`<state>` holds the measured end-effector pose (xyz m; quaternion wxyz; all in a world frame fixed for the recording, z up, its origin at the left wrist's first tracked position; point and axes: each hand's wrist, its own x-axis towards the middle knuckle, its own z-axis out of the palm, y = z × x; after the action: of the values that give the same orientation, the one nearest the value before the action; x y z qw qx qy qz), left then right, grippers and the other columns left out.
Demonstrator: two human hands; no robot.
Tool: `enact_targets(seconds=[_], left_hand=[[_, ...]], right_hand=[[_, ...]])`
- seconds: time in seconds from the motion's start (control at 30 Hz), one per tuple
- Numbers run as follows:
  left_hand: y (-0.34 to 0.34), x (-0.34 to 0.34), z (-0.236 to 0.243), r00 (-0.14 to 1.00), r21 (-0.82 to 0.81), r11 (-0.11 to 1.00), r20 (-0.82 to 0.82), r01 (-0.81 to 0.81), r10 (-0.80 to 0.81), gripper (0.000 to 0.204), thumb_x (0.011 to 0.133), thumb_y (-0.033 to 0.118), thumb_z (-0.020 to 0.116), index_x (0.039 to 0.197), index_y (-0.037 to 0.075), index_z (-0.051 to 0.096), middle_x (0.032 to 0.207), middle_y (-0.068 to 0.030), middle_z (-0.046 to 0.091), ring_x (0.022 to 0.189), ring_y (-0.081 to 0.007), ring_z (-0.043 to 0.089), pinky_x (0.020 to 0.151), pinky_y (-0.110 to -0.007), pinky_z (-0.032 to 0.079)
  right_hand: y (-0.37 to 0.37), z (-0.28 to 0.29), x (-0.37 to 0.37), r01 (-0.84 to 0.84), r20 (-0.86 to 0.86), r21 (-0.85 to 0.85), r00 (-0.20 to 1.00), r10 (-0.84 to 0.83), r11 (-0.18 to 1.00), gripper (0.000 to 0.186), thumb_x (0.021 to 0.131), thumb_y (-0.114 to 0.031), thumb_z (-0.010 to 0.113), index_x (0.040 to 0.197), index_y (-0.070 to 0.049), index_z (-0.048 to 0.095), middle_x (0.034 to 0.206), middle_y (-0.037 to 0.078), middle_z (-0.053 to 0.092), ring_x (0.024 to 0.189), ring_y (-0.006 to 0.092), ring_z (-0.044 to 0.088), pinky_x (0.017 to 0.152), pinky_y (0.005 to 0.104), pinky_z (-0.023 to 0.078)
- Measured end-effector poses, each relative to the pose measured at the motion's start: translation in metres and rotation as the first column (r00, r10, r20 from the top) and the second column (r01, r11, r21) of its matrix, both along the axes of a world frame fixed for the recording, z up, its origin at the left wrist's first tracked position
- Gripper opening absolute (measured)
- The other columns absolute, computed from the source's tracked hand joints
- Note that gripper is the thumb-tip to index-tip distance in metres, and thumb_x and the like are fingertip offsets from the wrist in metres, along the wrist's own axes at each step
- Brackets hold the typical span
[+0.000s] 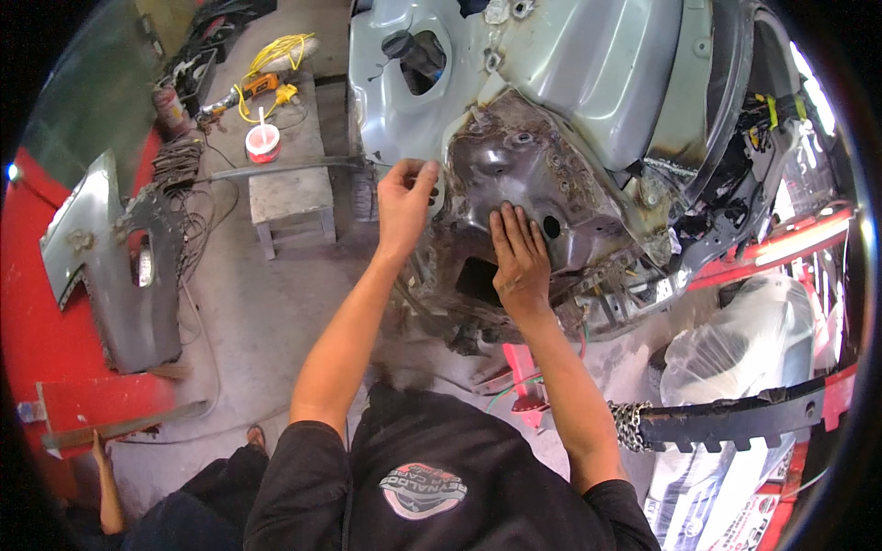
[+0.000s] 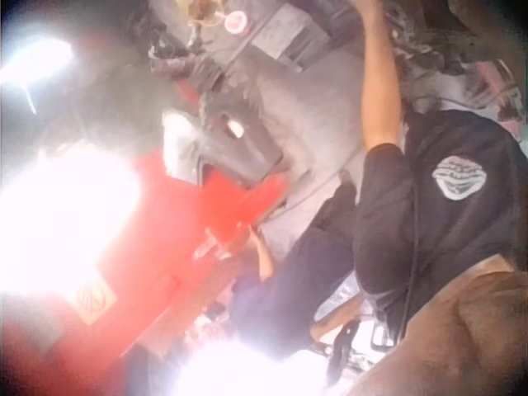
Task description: The person uses pliers to pull and align a damaged section of the car's front frame. They repeatedly adjust the metal with their hands and the tool to straighten the bent area. The person also briefly checks the alignment of the front fender against the headlight area.
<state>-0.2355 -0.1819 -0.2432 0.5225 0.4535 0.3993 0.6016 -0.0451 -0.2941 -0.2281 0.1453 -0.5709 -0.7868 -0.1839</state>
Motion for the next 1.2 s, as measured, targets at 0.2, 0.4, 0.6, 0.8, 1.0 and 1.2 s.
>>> enact_targets(seconds=[0.2,0.4,0.6,0.8,1.0,1.2], left_hand=[[-0.002,0.007,0.035,0.726,0.325,0.945,-0.639,-0.045,0.254,0.025,0.093,0.019,0.066,0.086,-0.005,0.060,0.076,-0.0226,0.064,0.072,-0.0406,0.064,0.068,-0.044,0.048],[-0.003,0.009,0.037,0.750,0.331,0.942,-0.609,-0.058,0.260,0.023,0.092,0.016,0.064,0.085,-0.005,0.058,0.078,-0.0279,0.060,0.071,-0.0451,0.058,0.067,-0.044,0.047],[-0.018,0.011,0.028,0.815,0.232,0.971,-0.551,-0.055,0.178,0.025,0.090,0.015,0.061,0.083,-0.008,0.056,0.069,-0.0275,0.058,0.062,-0.0365,0.061,0.063,-0.041,0.047],[-0.035,-0.003,-0.013,0.930,-0.017,0.996,-0.361,-0.086,0.074,0.018,0.092,0.012,0.062,0.083,-0.004,0.060,0.070,-0.0049,0.058,0.066,-0.0091,0.049,0.057,-0.030,0.042],[0.012,-0.026,-0.043,0.984,-0.113,0.977,0.025,0.179,-0.177,0.022,0.094,0.007,0.059,0.110,-0.005,0.067,0.094,-0.0092,0.070,0.077,-0.0157,0.065,0.069,-0.030,0.053],[0.055,-0.040,-0.009,0.689,-0.070,0.752,0.463,0.655,-0.557,0.036,0.100,0.018,0.058,0.125,-0.007,0.061,0.112,-0.0140,0.068,0.097,-0.0208,0.067,0.086,-0.034,0.055]], right_hand=[[0.001,0.001,0.006,-0.052,-0.031,0.000,0.998,0.052,0.999,0.059,0.083,0.000,0.051,0.142,0.000,0.048,0.148,0.020,0.046,0.137,0.0379,0.044,0.114,0.0514,0.034],[-0.001,0.003,0.007,-0.091,-0.091,-0.008,0.992,0.090,0.996,0.054,0.087,-0.006,0.050,0.140,0.000,0.049,0.149,0.021,0.045,0.139,0.0377,0.042,0.115,0.0518,0.032],[0.003,-0.007,0.008,-0.082,-0.123,0.020,0.989,0.083,0.996,0.052,0.089,-0.007,0.050,0.140,-0.001,0.049,0.150,0.019,0.044,0.140,0.0357,0.040,0.116,0.0518,0.030],[0.003,0.001,0.000,-0.050,-0.097,-0.003,0.994,0.049,0.999,0.053,0.086,-0.004,0.052,0.139,-0.001,0.051,0.148,0.018,0.047,0.139,0.0356,0.043,0.115,0.0513,0.031],[0.005,0.002,-0.010,0.051,-0.038,-0.021,0.998,-0.052,0.998,0.055,0.080,0.001,0.053,0.135,-0.001,0.056,0.144,0.018,0.052,0.137,0.0361,0.046,0.114,0.0532,0.035],[0.005,0.005,-0.030,0.185,0.014,-0.012,0.983,-0.185,0.983,0.050,0.086,-0.001,0.052,0.135,0.000,0.056,0.144,0.018,0.053,0.135,0.0373,0.048,0.113,0.0523,0.037]])
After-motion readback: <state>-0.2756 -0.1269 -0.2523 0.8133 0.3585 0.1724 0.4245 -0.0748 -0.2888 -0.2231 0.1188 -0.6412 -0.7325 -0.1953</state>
